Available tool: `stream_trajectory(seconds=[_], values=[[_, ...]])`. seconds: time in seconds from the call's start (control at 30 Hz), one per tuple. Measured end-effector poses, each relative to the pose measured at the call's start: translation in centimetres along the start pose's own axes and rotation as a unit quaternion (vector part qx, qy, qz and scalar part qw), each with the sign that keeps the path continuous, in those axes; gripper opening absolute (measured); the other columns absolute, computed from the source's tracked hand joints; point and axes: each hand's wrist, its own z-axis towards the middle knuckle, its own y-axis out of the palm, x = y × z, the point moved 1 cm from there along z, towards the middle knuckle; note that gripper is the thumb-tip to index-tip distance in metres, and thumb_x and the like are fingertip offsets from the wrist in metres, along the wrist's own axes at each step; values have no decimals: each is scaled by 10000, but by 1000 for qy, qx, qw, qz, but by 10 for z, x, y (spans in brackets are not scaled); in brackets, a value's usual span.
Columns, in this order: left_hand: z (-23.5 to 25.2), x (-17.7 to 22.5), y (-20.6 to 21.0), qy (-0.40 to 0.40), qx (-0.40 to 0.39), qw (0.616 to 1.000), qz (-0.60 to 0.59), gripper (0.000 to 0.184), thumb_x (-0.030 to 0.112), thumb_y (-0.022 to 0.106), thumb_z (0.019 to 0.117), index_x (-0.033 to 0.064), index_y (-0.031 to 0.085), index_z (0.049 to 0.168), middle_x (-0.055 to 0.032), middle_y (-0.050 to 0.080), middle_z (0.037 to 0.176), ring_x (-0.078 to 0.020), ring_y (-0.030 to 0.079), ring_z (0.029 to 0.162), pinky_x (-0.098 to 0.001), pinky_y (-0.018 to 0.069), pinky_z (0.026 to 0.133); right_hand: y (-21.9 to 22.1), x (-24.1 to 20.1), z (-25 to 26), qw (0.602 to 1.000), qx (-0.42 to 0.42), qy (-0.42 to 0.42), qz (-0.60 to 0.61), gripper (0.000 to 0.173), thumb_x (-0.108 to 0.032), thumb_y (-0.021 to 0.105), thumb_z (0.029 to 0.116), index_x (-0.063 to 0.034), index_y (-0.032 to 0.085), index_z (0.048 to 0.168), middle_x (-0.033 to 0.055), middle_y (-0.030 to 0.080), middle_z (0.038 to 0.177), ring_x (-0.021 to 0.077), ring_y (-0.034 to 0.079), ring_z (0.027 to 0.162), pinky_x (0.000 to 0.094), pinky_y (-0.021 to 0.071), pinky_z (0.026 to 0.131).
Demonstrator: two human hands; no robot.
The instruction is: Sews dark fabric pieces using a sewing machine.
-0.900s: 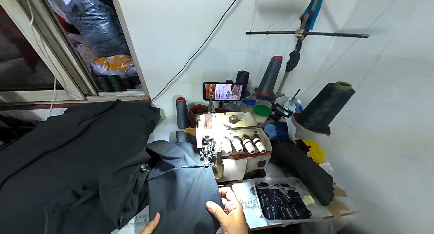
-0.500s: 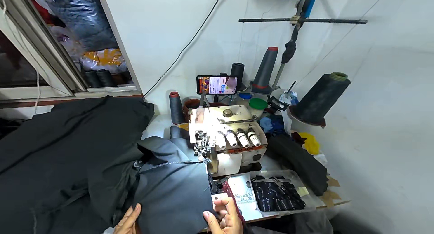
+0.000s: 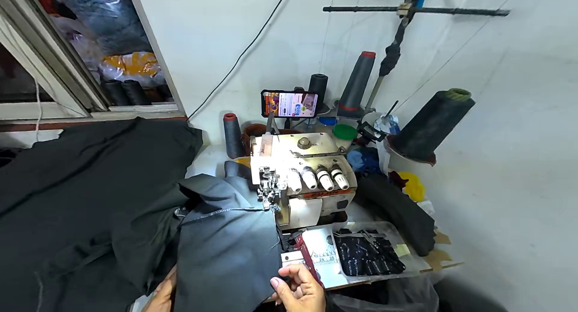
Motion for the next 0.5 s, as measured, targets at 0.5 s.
stream_trajectory(seconds=[0.5], values=[[19, 29, -11, 219, -19, 957, 188, 236, 82, 453, 1039, 143, 671, 974, 148, 621, 681, 41, 497, 498, -120, 427, 474, 2, -14, -1, 999, -14, 21, 27, 105, 117, 644, 881, 41, 601, 939, 31, 685, 705, 55, 649, 545, 206, 573, 524]])
